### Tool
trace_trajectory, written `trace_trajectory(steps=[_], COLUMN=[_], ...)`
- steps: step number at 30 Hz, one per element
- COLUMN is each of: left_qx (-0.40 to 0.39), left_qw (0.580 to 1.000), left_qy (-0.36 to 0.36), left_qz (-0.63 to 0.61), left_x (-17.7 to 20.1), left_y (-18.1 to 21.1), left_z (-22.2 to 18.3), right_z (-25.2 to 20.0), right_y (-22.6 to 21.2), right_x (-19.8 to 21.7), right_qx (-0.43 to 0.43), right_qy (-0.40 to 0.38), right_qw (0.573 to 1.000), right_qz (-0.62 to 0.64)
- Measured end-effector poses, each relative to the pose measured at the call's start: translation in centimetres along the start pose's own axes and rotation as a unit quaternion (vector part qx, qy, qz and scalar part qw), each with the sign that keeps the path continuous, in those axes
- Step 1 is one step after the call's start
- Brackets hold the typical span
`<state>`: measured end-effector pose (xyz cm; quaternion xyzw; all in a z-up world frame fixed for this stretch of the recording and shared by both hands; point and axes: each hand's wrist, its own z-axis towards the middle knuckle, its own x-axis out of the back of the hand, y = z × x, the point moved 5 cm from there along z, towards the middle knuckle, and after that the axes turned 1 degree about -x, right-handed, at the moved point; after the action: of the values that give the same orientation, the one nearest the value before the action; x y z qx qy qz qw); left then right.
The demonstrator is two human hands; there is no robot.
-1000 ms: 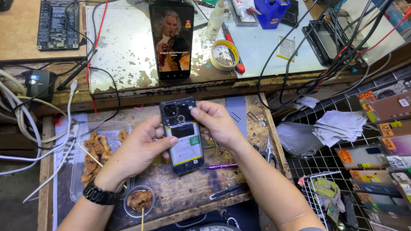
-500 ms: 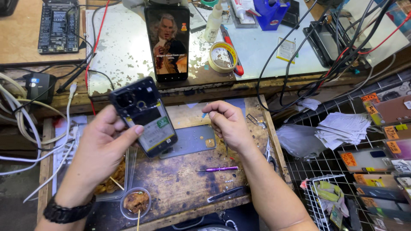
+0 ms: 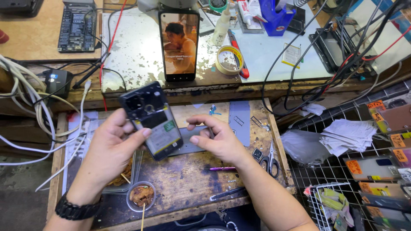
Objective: The person disassembles a smartphone by removing the back cover and internal components using a screwdriver and prying tool. They detach the battery and camera module, then reassemble the device by reconnecting components and securing the back cover.
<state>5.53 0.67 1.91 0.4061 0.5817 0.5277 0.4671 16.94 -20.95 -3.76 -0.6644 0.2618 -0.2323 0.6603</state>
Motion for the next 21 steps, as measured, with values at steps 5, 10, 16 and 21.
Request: trace_trajectory(steps=[5, 10, 16, 21], left_qx=[0.005, 0.024, -0.052, -0.105], left_qw=[0.996, 0.991, 0.972, 0.928], left_qy=[-0.089, -0.131, 0.023, 0.321], left_qz=[-0.028, -0.024, 0.228, 0.16], left_x=[-2.4, -4.2, 2.8, 8.4], left_y=[-1.0, -0.6, 1.0, -3.4], left_z=[1.0, 1.5, -3.7, -16.0], right_z=[0.7, 0.6, 0.4, 0.9], right_y=[0.8, 1.7, 1.0, -0.3], right_x=[-0.7, -1.0, 0.7, 1.9], right_qx=[0.02, -0.016, -0.021, -0.038], right_qy=[-0.074, -0.074, 0.005, 0.092], right_qw=[0.987, 0.983, 0.987, 0.983], right_qz=[0.144, 0.168, 0.16, 0.154])
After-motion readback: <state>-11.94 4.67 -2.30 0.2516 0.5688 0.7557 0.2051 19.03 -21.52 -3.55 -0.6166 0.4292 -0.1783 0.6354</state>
